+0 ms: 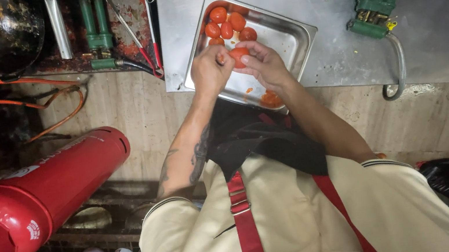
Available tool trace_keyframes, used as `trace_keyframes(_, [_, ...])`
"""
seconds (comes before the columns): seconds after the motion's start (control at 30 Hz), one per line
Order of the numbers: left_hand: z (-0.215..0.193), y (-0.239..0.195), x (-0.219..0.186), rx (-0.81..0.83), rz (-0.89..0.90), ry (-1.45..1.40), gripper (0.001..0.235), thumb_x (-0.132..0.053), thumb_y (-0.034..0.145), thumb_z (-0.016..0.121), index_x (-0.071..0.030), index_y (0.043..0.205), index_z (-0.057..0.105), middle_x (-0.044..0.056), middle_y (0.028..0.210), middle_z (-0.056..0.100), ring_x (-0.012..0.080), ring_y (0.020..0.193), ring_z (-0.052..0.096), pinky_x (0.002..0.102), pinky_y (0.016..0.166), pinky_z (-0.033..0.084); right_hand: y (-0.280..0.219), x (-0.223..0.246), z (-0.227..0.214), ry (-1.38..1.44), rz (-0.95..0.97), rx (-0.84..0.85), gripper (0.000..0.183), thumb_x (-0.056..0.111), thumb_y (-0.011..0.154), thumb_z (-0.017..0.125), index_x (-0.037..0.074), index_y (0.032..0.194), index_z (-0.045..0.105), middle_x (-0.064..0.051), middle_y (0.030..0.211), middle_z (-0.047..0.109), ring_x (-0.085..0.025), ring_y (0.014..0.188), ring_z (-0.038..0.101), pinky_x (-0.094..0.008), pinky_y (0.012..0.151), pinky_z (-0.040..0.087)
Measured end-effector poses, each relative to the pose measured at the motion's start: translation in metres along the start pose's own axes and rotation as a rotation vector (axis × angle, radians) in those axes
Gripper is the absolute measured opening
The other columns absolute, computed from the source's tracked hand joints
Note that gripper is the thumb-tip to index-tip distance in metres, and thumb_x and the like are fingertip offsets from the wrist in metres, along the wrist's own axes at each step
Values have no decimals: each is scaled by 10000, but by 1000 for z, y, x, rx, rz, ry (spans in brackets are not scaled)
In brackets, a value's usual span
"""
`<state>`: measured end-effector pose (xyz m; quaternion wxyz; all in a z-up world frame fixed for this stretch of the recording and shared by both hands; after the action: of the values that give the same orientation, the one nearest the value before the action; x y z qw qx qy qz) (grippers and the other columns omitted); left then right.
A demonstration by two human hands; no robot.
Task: The person peels the skin off several small tomatoes by hand over a metal tray. The peeled tomatoes are placed back into the tray alongside the discarded skins.
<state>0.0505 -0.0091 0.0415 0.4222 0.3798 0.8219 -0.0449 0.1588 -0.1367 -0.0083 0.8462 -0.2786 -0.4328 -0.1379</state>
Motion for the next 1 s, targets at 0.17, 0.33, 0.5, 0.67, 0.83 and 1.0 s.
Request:
trace_keyframes(0.17, [3, -7, 9, 40, -155, -64, 90, -224, 786, 669, -146, 751, 696, 111, 609, 611, 393, 637, 681, 466, 610, 556, -3, 5, 7, 107, 88, 0, 437, 121, 936, 779, 35, 1327, 605, -113, 1188, 605, -246, 1108, 660, -466, 946, 649])
trace_keyframes(0.33, [2, -17, 1, 92, -110, -152, 59, -218, 769, 712, -164, 748, 704, 73, 588, 616, 350, 640, 695, 407, 597, 561, 8, -18, -8, 53, 93, -20, 623, 117, 896, 856, 66, 1425, 531, -97, 1269, 577, -219, 1151, 641, -416, 1016, 607])
trace_keyframes(0.5, [8, -26, 1, 195, -90, -240, 76, -189, 745, 721, -157, 702, 666, 81, 560, 594, 345, 623, 678, 369, 584, 555, 8, -12, -5, 34, 131, -25, 595, 46, 857, 854, 83, 1388, 589, -115, 1265, 647, -204, 1095, 680, -389, 924, 659])
trace_keyframes(0.67, [2, -21, 6, 266, -44, -197, 123, -208, 812, 659, -133, 715, 662, 156, 581, 615, 418, 632, 673, 479, 564, 531, 9, -9, -15, -66, 179, 170, 512, 48, 801, 856, 7, 1274, 663, -150, 1072, 698, -203, 922, 711, -341, 782, 678])
trace_keyframes(0.83, [-1, -13, 16, 280, -56, -171, 131, -213, 817, 640, -132, 728, 692, 171, 605, 633, 422, 652, 680, 468, 584, 548, -5, 37, -6, -242, 155, 259, 453, 70, 777, 858, 19, 1196, 695, -138, 1000, 721, -175, 896, 706, -322, 760, 651])
trace_keyframes(1.0, [-12, -11, 13, 298, -95, -176, 159, -211, 840, 635, -80, 752, 656, 184, 652, 644, 401, 676, 688, 437, 618, 559, -6, 58, -27, -437, 114, 326, 430, 76, 800, 855, 64, 1208, 719, -126, 1031, 746, -152, 927, 702, -281, 786, 621])
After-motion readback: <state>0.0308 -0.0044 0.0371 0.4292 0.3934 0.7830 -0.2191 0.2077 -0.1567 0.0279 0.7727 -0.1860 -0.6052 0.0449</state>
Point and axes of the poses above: each hand's wrist, its own y-axis towards the middle knuckle, its own z-axis out of the palm, x = y × z, the point moved 3 cm from there along y, towards the middle knuckle
